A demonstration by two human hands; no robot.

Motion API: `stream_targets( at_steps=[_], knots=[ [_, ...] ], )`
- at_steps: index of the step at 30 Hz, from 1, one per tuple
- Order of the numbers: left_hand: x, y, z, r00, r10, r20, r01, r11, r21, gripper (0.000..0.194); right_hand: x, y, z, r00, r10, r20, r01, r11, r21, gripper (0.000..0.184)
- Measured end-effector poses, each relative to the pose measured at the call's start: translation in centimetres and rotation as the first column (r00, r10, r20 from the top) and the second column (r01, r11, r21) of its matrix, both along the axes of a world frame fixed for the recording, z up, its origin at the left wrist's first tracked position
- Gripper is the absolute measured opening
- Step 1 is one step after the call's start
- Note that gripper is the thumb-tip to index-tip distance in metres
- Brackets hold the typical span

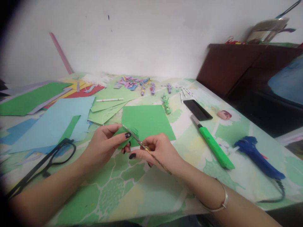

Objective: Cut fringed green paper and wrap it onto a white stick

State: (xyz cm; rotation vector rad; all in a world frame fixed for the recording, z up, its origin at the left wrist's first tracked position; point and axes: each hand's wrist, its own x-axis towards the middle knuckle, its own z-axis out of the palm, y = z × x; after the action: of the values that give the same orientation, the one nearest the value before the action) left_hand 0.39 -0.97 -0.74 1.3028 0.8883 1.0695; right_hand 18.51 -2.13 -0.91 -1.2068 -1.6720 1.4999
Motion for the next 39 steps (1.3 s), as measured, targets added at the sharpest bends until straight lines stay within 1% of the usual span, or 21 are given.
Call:
stream_targets(
  at_steps=[8,14,18,21,23,29,39],
  knots=[
    [-0.06,0.05,-0.22,1.000,-0.010,0.025,0.010,1.000,0.001,0.011,-0.03,0.02,-0.04,1.000,-0.011,0.010,0.011,1.000,0.006,0.035],
    [-0.04,0.03,-0.04,0.999,-0.015,0.052,0.016,1.000,-0.022,0.012,-0.04,-0.02,-0.10,1.000,-0.025,0.017,0.025,0.999,0.025,0.037],
    [0.05,0.01,0.12,0.998,-0.011,0.068,0.014,0.999,-0.043,0.011,-0.01,-0.05,0.10,0.999,-0.009,-0.045,0.010,0.999,0.033,0.035],
    [0.05,0.00,0.14,0.997,0.004,0.071,-0.001,0.999,-0.035,0.011,-0.01,-0.12,0.14,0.991,0.039,-0.127,-0.031,0.998,0.063,0.037],
    [0.05,0.01,0.16,0.998,0.019,0.065,-0.017,0.999,-0.027,0.012,0.00,-0.16,0.11,0.986,0.070,-0.150,-0.060,0.995,0.076,0.039],
    [0.13,0.07,0.20,0.997,0.070,0.030,-0.070,0.998,-0.007,0.012,0.06,-0.14,-0.09,0.985,0.082,-0.151,-0.071,0.995,0.073,0.041],
    [0.10,0.09,-0.13,0.998,0.067,-0.001,-0.067,0.998,0.014,0.012,-0.23,-0.17,-0.09,0.992,0.049,-0.115,-0.043,0.998,0.052,0.041]
  ],
)
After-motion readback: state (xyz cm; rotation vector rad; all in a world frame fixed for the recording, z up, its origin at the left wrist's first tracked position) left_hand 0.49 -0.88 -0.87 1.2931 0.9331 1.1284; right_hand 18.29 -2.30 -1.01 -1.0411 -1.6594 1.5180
